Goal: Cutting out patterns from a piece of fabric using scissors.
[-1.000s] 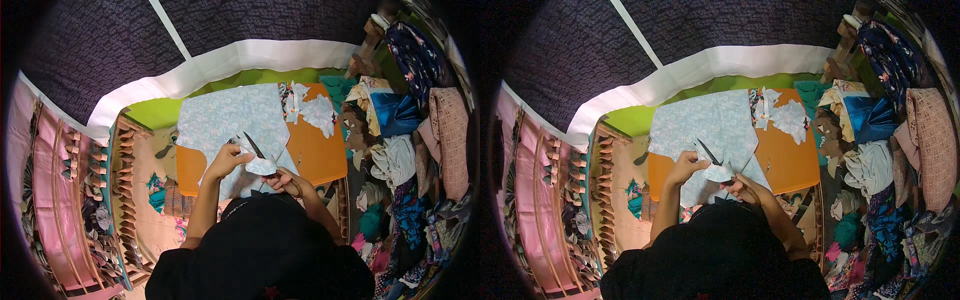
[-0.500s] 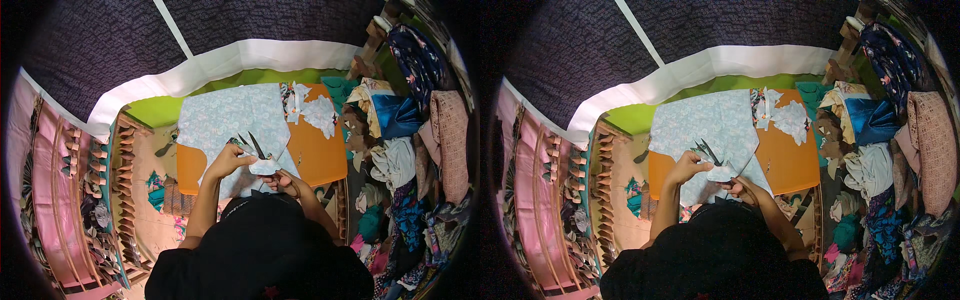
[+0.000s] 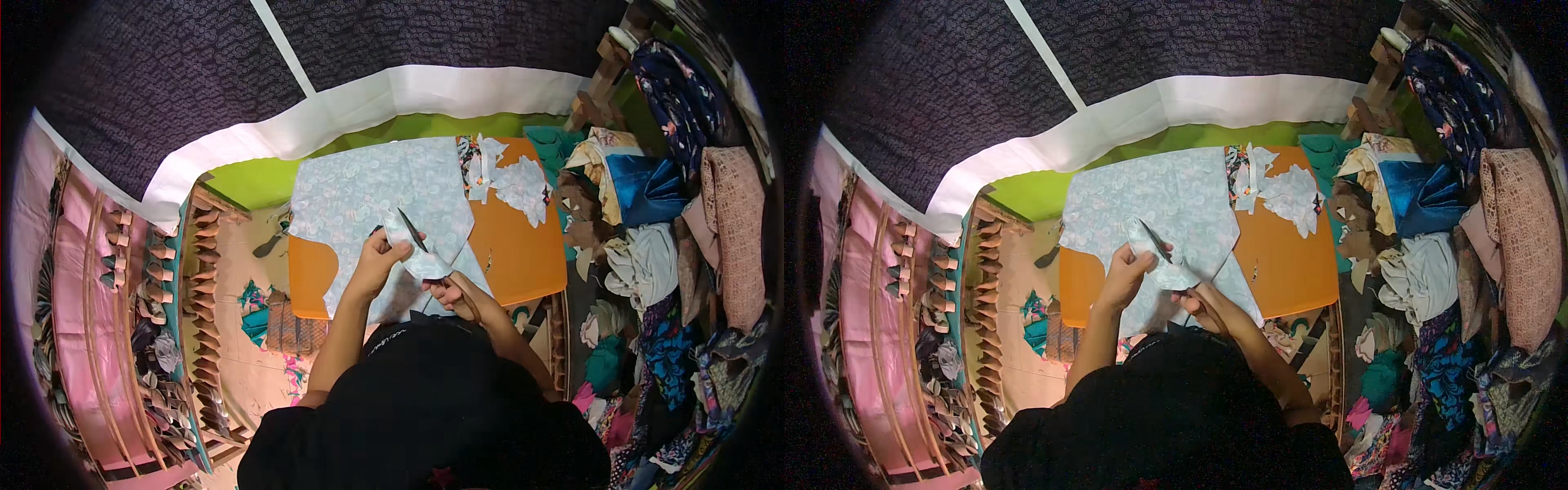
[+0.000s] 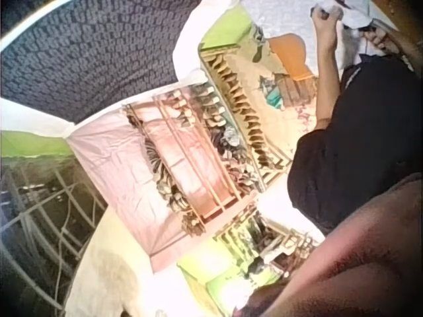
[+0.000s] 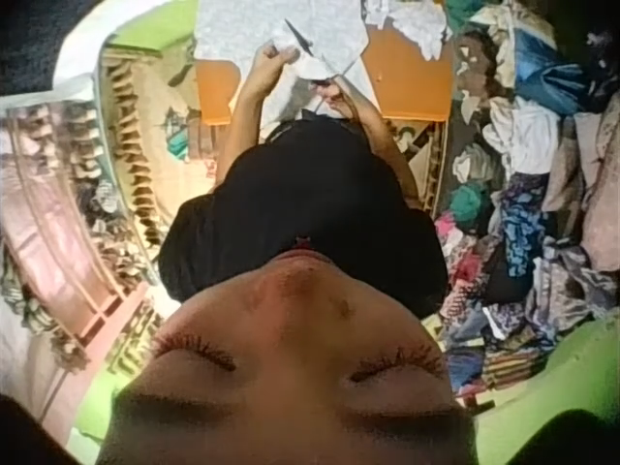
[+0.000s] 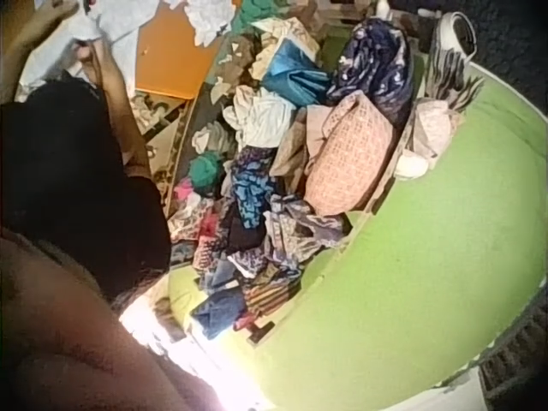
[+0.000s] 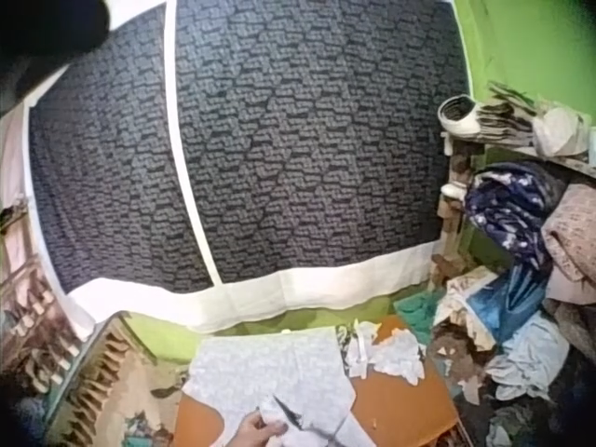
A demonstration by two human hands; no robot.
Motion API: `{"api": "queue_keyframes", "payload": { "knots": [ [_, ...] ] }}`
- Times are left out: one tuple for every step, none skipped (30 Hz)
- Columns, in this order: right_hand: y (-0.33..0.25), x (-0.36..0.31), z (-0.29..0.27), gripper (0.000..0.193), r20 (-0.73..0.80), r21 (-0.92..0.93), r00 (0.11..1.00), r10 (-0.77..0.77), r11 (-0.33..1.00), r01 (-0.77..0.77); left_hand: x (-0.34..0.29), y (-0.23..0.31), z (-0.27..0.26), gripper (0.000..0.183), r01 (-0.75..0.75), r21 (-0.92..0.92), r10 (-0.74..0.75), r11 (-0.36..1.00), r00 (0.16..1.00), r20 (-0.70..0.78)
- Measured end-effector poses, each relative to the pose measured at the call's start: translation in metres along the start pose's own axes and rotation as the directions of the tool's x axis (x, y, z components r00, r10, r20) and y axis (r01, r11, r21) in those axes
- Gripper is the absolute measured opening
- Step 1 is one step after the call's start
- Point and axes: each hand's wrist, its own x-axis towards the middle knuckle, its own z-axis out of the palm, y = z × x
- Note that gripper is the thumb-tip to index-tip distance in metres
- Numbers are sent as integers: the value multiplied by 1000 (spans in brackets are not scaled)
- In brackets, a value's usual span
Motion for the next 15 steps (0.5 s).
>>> {"api": "queue_keyframes", "payload": {
  "knots": [
    [3, 1, 0, 30, -6, 204, 1000, 30, 978, -28, 0, 0, 2, 21, -1, -1, 1, 1000, 1000, 0],
    [4, 1, 1, 30, -5, 203, 1000, 31, 979, -29, 0, 1, 5, 19, -5, 11, 6, 1000, 997, -71],
    [6, 1, 1, 34, 4, 231, 1000, 30, 972, -30, 0, 0, 6, 17, -9, 23, 13, 1000, 990, -141],
    [7, 0, 2, 39, 15, 258, 999, 28, 966, -31, 0, -1, 7, 17, -11, 23, 14, 1000, 990, -143],
    [16, 2, -4, 39, 13, 258, 1000, 26, 966, -29, 1, -4, 9, 17, -52, 63, 63, 997, 980, -189],
    [32, 5, -17, 42, 8, 109, 998, -59, 992, 58, 1, -5, 10, 16, -90, 104, 112, 990, 966, -233],
    [35, 7, -19, 45, 17, -41, 990, -142, 989, 142, 0, -6, 9, 16, -90, 104, 112, 991, 966, -233],
    [38, 8, -21, 45, 17, -41, 990, -141, 989, 142, -1, -6, 7, 15, -75, 191, 122, 979, 961, -247],
    [39, 7, -22, 44, 24, -142, 982, -188, 972, 190, -2, -6, 5, 14, -59, 276, 133, 959, 957, -260],
    [39, 7, -22, 43, 32, -241, 971, -235, 941, 236, -2, -5, 7, 14, -59, 275, 132, 960, 957, -257],
    [41, 8, -24, 43, 30, -242, 971, -236, 941, 236, -2, -2, 10, 14, -83, 212, 137, 974, 957, -256],
    [46, 10, -27, 40, 14, -177, 978, -209, 962, 208, -3, 0, 12, 14, -106, 148, 141, 983, 957, -254],
    [49, 12, -28, 38, 5, -110, 984, -179, 978, 178, -4, 2, 13, 14, -107, 148, 143, 983, 956, -256],
    [49, 11, -30, 38, 7, -111, 984, -178, 978, 178, -5, 3, 15, 14, -71, 67, 85, 995, 964, -252],
    [48, 9, -32, 39, 32, -397, 967, -252, 885, 243, -6, 4, 16, 14, -33, -14, 28, 999, 970, -243]
  ]
}}
